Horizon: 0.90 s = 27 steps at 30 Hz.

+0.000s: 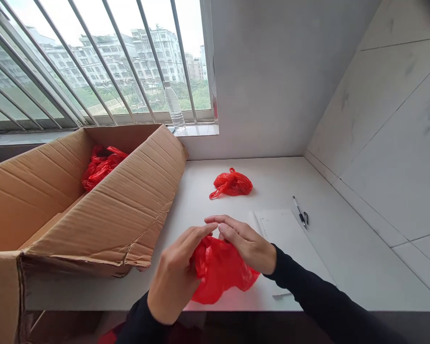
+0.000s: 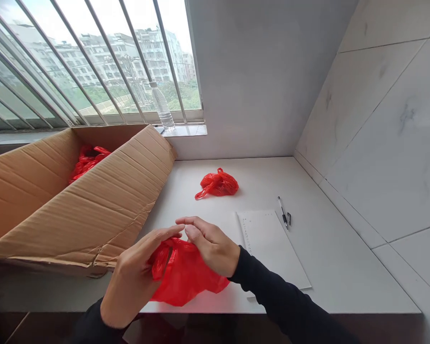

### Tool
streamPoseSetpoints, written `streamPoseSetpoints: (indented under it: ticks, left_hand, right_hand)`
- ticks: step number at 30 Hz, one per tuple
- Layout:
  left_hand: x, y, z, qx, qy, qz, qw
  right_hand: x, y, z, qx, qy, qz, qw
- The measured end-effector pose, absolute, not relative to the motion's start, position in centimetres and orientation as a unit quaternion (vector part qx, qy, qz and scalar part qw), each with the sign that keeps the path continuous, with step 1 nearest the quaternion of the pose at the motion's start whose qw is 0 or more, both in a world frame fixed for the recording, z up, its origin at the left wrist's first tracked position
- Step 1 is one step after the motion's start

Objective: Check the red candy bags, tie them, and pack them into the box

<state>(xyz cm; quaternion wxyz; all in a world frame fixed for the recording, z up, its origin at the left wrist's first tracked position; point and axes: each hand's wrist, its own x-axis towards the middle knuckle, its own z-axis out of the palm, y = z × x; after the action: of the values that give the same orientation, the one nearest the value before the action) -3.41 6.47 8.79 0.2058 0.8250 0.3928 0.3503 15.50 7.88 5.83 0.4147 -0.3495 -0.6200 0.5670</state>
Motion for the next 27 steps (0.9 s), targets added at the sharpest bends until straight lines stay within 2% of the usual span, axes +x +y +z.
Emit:
streamPoseSetpoints:
  ticks: [2, 6, 11, 14, 18, 22, 24, 27]
  left_hand:
    - [-3.7, 6.8, 7.6, 0.834, 0.377, 0.376, 0.143]
    - [-4.5, 7.1, 6.5, 0.843, 0.378, 0.371, 0.097]
    - [-4.8, 6.3, 6.3, 0.873, 0.381, 0.288, 0.096]
    - [-6.1, 5.2, 5.2, 0.854, 0.413, 0.305, 0.084]
    - [-10.9, 2.7, 2.6, 0.808, 0.488, 0.328, 0.039]
    - [-13.7, 0.6, 0.7, 0.805, 0.512, 0.298, 0.033]
    - [-12.6, 0.9, 0.5, 0.823, 0.491, 0.282, 0.043]
    - [-9.5, 2.8, 1.0, 0.826, 0.478, 0.286, 0.082]
  right_hand:
    - [15.3, 8.3, 5.4, -0.326, -0.612, 0.597, 0.404]
    - [15.4, 9.0, 4.9, -0.270, -0.594, 0.649, 0.391]
    - [15.4, 9.1, 5.4, -0.353, -0.613, 0.569, 0.420]
    - [15.9, 8.7, 5.4, -0.400, -0.633, 0.518, 0.413]
    - [18.2, 7.9, 2.6, -0.504, -0.618, 0.422, 0.430]
    - [18.6, 8.1, -0.1, -0.535, -0.615, 0.429, 0.389]
    - [17.2, 8.1, 1.3, -0.534, -0.624, 0.397, 0.410]
    - [14.7, 6.5, 7.3, -0.469, -0.655, 0.337, 0.488]
